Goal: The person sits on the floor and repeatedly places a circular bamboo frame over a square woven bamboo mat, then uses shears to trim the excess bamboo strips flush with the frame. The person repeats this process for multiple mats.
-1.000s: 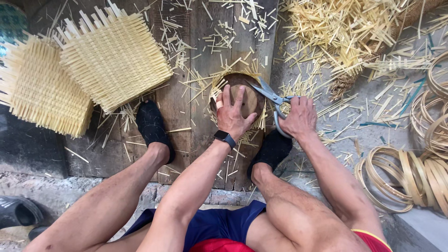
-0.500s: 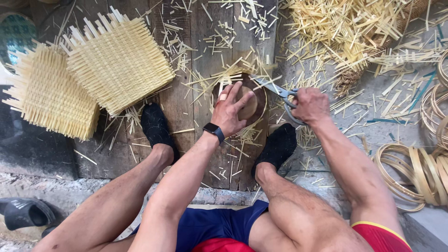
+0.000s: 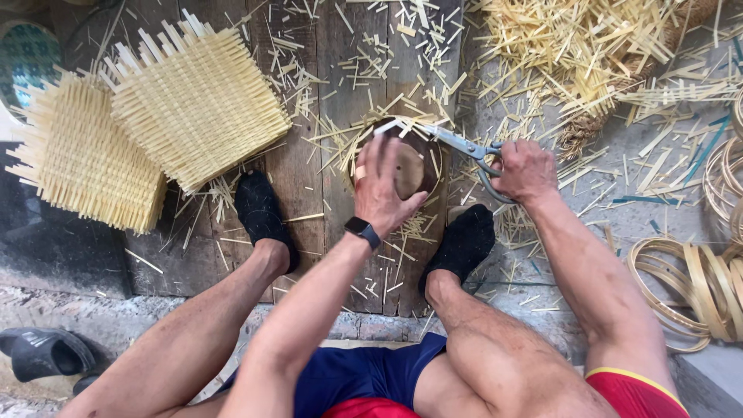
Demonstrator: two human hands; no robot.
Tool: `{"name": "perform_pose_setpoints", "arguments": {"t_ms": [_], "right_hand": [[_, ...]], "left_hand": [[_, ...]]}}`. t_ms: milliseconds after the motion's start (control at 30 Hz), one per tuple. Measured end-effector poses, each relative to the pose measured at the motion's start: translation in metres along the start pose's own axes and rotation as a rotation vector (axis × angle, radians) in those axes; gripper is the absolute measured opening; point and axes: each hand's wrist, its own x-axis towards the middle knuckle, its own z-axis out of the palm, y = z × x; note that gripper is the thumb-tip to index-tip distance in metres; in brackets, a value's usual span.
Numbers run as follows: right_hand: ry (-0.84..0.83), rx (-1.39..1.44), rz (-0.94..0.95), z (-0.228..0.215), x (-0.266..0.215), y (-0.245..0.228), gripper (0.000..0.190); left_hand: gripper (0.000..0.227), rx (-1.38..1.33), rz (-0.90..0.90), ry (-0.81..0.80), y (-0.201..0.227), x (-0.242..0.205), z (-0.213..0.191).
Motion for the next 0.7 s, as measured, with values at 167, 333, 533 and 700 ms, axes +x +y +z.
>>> {"name": "perform_pose_setpoints", "arguments": {"t_ms": [167, 333, 533, 700], "right_hand": [[0.326, -0.063, -0.132, -0.005, -0.001, -0.007, 0.06], [0.058, -0.014, -0.051, -0.002, 0.009, -0.015, 0.038], [0.291, -0.007, -0.144, 0.0, 0.005, -0.005, 0.051], [0.042, -0.01, -0.07, 0.0, 0.009, -0.01, 0.034]], "left_hand": [[0.106, 0.097, -0.017, 0.066, -0.007, -0.009, 0.023], [0.106, 0.119, 0.094, -0.126, -0.026, 0.0, 0.003], [0.102, 0.088, 0.196, -0.177, -0.03, 0.004, -0.005], [0.103, 0.226, 0.364, -0.312, -0.037, 0.01, -0.018]]}}
